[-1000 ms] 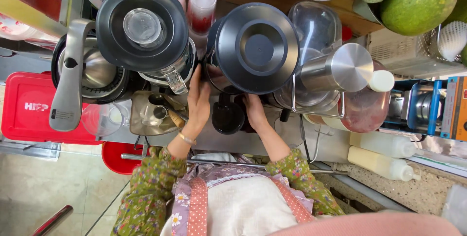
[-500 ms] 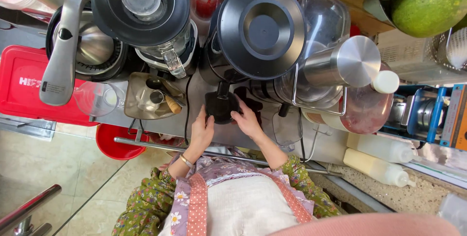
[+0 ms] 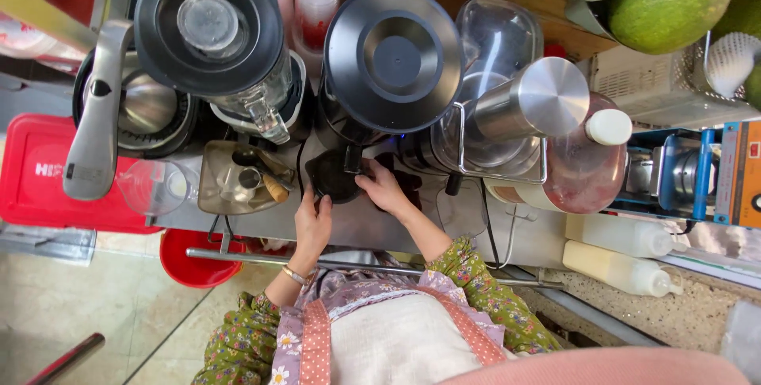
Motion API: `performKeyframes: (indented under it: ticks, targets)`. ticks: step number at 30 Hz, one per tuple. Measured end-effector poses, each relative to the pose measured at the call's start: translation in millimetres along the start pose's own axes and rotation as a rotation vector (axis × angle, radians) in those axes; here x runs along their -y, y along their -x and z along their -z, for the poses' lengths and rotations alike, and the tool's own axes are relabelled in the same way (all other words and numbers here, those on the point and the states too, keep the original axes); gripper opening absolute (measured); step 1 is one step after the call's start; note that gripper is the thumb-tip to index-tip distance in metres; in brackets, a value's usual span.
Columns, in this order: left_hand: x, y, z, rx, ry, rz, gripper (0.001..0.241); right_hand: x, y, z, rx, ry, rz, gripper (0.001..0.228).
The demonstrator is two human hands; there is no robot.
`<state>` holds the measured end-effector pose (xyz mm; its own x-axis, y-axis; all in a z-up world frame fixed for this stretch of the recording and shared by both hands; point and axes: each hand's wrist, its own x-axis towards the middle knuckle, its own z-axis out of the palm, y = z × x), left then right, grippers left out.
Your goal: Organize spoons, operate blenders at a juice stall, and restock plastic cups.
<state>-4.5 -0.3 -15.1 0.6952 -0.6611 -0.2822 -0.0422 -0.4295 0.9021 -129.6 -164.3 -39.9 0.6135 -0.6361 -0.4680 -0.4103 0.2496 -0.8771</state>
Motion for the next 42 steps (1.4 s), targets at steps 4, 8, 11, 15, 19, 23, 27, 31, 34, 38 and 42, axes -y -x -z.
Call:
performKeyframes:
  ticks: [4, 8, 11, 15, 19, 23, 27, 31, 34, 38, 42]
  targets:
    - [-1.2, 21.0, 12.9, 0.054, -0.036, -0.020, 0.059, -6.4, 45.9, 4.0, -0.002, 0.023, 0.062, 0.058]
    - [-53.2, 45.9, 26.0, -0.046, -0.083, -0.329, 0.067, -0.4, 119.9, 62.0, -0.232, -0.074, 0.043, 0.036]
    - [-68.9, 63.7, 22.4, 0.125, -0.107, -0.495, 0.048, 8.0, 167.1, 119.8, -0.837, -0.072, -0.014, 0.024]
    - [-85.9, 38.3, -48.5, 0.447, 0.123, -0.400, 0.052, -31.5, 146.6, 197.4, -0.985, -0.087, 0.123, 0.032]
    - [-61.2, -32.6, -163.2, 0.427, 0.490, -0.035, 0.059, -71.3, 74.6, 250.9, -0.685, -0.598, 0.125, 0.046]
    - [-57.7, -90.5, -224.7, 0.394, 1.037, 0.332, 0.061, -79.4, 41.2, 259.0, -0.462, -0.796, 0.285, 0.054]
    - [-77.7, -97.9, -232.4, 0.388, 1.191, 0.411, 0.059, -53.6, 53.4, 244.0, -0.388, -0.808, 0.348, 0.058]
    - [-126.4, -94.9, -210.4, 0.415, 1.331, 0.500, 0.056, -42.9, 56.7, 232.7, -0.367, -0.921, 0.276, 0.064]
    - [-123.3, -103.0, -211.6, 0.423, 1.340, 0.566, 0.051, -27.6, 61.3, 225.1, -0.334, -0.953, 0.289, 0.064]
    - [-52.2, -138.3, -235.2, 0.422, 1.327, 0.541, 0.043, -18.4, 60.4, 212.5, -0.376, -1.003, 0.315, 0.061]
    - [-32.7, -140.4, -237.8, 0.429, 1.316, 0.480, 0.039, -35.5, 60.7, 211.4, -0.433, -0.997, 0.351, 0.058]
